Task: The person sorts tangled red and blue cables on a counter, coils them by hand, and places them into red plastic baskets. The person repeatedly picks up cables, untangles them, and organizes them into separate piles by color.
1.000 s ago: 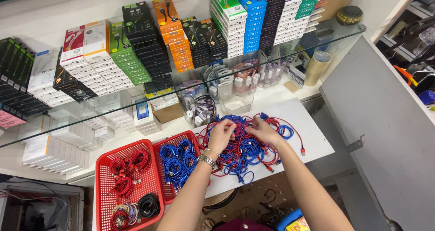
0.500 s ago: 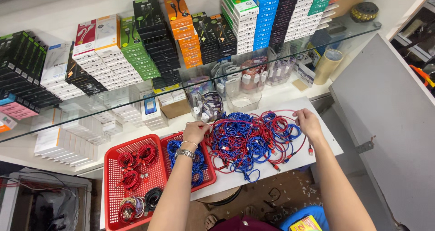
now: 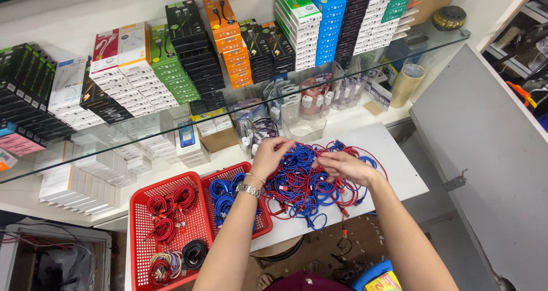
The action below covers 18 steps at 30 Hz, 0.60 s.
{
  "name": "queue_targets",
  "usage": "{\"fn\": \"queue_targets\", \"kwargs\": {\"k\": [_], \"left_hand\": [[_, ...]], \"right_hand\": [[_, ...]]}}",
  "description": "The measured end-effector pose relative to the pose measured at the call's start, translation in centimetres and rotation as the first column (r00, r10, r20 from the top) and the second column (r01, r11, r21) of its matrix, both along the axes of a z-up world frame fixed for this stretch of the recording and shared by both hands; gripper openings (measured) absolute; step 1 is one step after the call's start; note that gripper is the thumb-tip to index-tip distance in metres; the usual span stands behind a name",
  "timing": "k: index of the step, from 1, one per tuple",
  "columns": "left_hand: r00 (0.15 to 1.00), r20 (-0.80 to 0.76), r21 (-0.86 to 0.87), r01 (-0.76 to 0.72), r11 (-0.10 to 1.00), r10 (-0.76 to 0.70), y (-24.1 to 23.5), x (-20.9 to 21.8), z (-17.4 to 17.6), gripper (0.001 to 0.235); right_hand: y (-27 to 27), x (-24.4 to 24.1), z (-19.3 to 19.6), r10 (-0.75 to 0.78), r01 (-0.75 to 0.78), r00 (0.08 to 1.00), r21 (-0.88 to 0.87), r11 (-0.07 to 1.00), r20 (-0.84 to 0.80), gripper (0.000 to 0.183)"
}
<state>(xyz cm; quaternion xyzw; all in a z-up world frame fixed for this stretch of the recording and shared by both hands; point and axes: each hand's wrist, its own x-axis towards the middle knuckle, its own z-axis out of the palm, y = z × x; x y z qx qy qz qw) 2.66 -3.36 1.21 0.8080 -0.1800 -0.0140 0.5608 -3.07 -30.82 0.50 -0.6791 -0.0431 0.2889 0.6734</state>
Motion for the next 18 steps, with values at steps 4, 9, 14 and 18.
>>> {"fn": "queue_targets", "kwargs": {"k": [4,9,14,18], "left_hand": [[0.968,-0.189,-0.097,-0.186,0.978,0.166,4.7,1.1,-0.6,0.026],[0.995,-0.1,-0.077,-0.009,0.997,0.001,5.1,0.5,-1.1,0.027],[0.99,0.063,0.154,0.112,0.982,-0.123,-0.5,-0.6,-1.8,0.028],[0.971,-0.174,-0.017,0.164,0.986,-0.164,1.2,0.2,-2.0,0.029]], "right_hand": [[-4.6,-1.5,0.2,-0.163,0.157,0.97,-0.048,0.986,-0.18,0.04],[-5.3,-2.5,0.1,0.028,-0.059,0.997,-0.459,0.887,-0.075,0.042],[1.2,0.2,-1.0,0.087,-0.002,0.928,-0.228,0.974,0.363,0.039],[0.2,2.2,-1.5,-0.021,0.081,0.946,-0.173,0.982,0.324,0.035]]}}
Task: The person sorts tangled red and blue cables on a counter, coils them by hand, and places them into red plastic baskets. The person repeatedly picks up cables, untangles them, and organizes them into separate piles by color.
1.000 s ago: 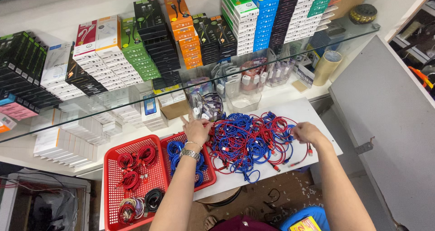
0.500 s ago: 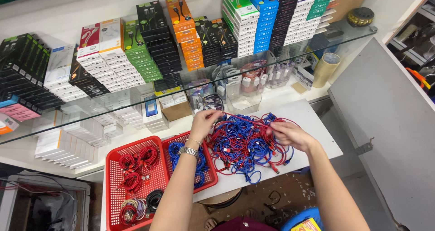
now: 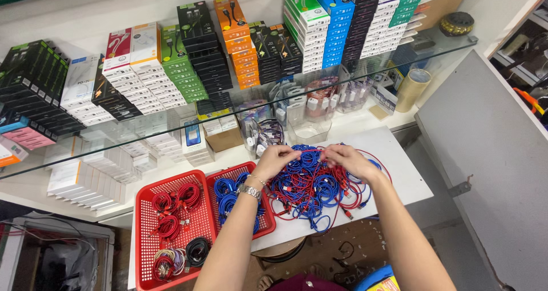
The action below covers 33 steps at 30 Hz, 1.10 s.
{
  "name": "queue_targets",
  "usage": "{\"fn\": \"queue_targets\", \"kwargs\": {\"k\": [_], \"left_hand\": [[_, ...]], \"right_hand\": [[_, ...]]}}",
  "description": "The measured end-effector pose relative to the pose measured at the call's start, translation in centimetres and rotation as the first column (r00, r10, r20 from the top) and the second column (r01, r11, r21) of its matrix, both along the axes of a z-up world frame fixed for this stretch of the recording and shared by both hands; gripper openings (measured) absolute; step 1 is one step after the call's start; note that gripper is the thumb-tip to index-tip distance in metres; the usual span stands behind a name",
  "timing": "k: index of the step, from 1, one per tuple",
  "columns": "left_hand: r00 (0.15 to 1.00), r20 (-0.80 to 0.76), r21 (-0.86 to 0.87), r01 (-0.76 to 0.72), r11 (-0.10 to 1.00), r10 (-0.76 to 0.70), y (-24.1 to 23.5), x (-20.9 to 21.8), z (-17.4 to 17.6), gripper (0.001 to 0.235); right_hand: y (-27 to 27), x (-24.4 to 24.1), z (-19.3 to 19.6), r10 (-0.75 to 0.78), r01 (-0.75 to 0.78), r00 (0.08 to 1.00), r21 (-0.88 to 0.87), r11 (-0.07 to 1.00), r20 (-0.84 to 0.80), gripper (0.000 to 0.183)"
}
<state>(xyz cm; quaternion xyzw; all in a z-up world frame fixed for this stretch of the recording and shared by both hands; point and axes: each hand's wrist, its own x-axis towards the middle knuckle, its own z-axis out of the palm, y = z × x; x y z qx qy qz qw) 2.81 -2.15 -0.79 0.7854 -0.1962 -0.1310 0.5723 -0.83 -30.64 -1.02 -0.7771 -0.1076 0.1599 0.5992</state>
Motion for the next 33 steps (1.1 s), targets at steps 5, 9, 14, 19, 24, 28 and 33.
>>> {"fn": "queue_targets", "kwargs": {"k": [5,9,14,19,24,28,33], "left_hand": [[0.995,-0.097,0.024,-0.031,0.999,0.034,3.6,-0.2,0.0,0.028],[0.991,-0.13,0.025,-0.022,0.999,0.025,1.1,-0.6,-0.3,0.026],[0.973,-0.231,-0.081,-0.01,0.997,-0.009,0.7,-0.9,-1.0,0.03],[0.992,-0.104,-0.084,0.064,0.994,-0.073,1.7,-1.3,-2.9,0.026],[0.97,-0.213,-0.128,-0.143,0.981,0.114,0.5,-1.3,-4.6,0.025],[0.962,-0.256,-0.29,-0.166,0.942,0.091,0.2,-1.1,-5.2,0.032],[0.952,0.247,0.343,-0.259,0.903,0.179,-0.4,-1.7,-5.9,0.041]], "right_hand": [[-3.3,-1.1,1.9,-0.289,0.317,0.948,-0.317,0.894,0.134,0.03],[2.1,-1.0,2.0,-0.014,0.103,0.96,-0.305,0.947,0.28,0.035],[4.2,0.5,2.3,-0.071,0.085,0.992,-0.138,0.987,0.104,0.029],[2.4,0.7,3.7,-0.252,0.252,0.968,0.019,0.968,0.005,0.032],[4.9,-0.7,6.0,-0.052,0.042,0.992,-0.084,0.996,-0.113,0.035],[6.4,-1.7,7.9,-0.031,0.023,0.996,-0.084,0.996,-0.089,0.031],[6.2,-2.3,8.3,-0.018,0.013,0.994,-0.047,0.999,-0.107,0.03]]}}
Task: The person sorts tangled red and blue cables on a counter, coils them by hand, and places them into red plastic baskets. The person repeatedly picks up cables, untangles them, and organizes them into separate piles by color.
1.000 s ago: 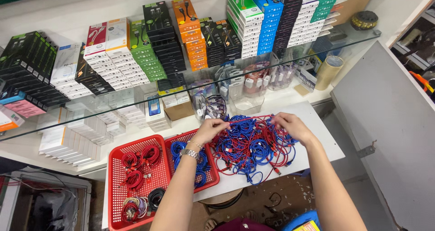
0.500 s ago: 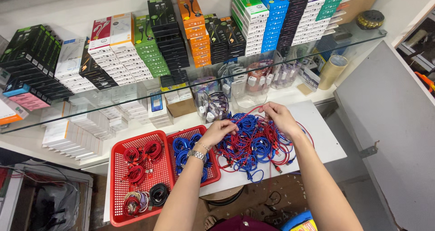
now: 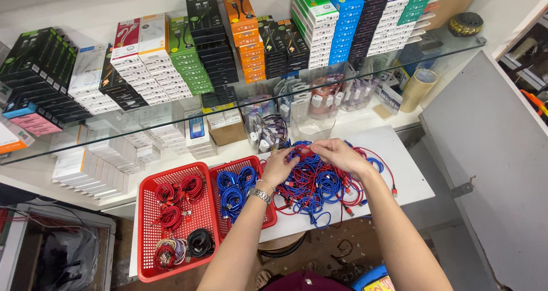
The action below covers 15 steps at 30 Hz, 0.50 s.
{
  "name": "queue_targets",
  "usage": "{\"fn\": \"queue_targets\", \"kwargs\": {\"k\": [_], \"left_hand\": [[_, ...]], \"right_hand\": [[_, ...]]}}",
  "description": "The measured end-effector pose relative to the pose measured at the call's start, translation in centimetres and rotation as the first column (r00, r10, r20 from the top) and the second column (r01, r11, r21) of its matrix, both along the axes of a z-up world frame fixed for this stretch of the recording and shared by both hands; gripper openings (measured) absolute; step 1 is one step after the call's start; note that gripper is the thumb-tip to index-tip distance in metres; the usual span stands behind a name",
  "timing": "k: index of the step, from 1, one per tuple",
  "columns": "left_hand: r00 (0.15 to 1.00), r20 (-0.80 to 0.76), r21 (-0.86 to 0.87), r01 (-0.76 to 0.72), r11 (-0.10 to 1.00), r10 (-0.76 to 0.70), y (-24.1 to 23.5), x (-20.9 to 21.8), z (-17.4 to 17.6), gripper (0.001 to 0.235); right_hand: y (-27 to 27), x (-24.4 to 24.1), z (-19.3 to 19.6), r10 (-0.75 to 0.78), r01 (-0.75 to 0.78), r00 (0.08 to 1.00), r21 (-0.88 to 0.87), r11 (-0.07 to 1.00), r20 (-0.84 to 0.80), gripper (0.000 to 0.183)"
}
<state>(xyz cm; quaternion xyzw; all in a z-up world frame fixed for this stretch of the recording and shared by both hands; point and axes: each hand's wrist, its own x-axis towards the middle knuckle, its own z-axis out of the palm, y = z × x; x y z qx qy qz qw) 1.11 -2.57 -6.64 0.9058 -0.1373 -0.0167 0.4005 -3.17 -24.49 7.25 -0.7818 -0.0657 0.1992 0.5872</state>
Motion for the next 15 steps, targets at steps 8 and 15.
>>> {"fn": "queue_targets", "kwargs": {"k": [8,15], "left_hand": [[0.901,-0.222,-0.602,0.174,0.779,-0.373,-0.9,1.4,-0.8,0.024],[0.919,-0.277,-0.609,0.057,0.791,-0.279,-2.7,0.5,0.0,0.018]], "right_hand": [[-3.2,0.5,-1.2,-0.048,0.048,0.999,0.103,0.994,-0.002,0.032],[-1.8,-0.2,-2.7,-0.269,0.267,0.937,-0.04,0.963,-0.224,0.027]]}}
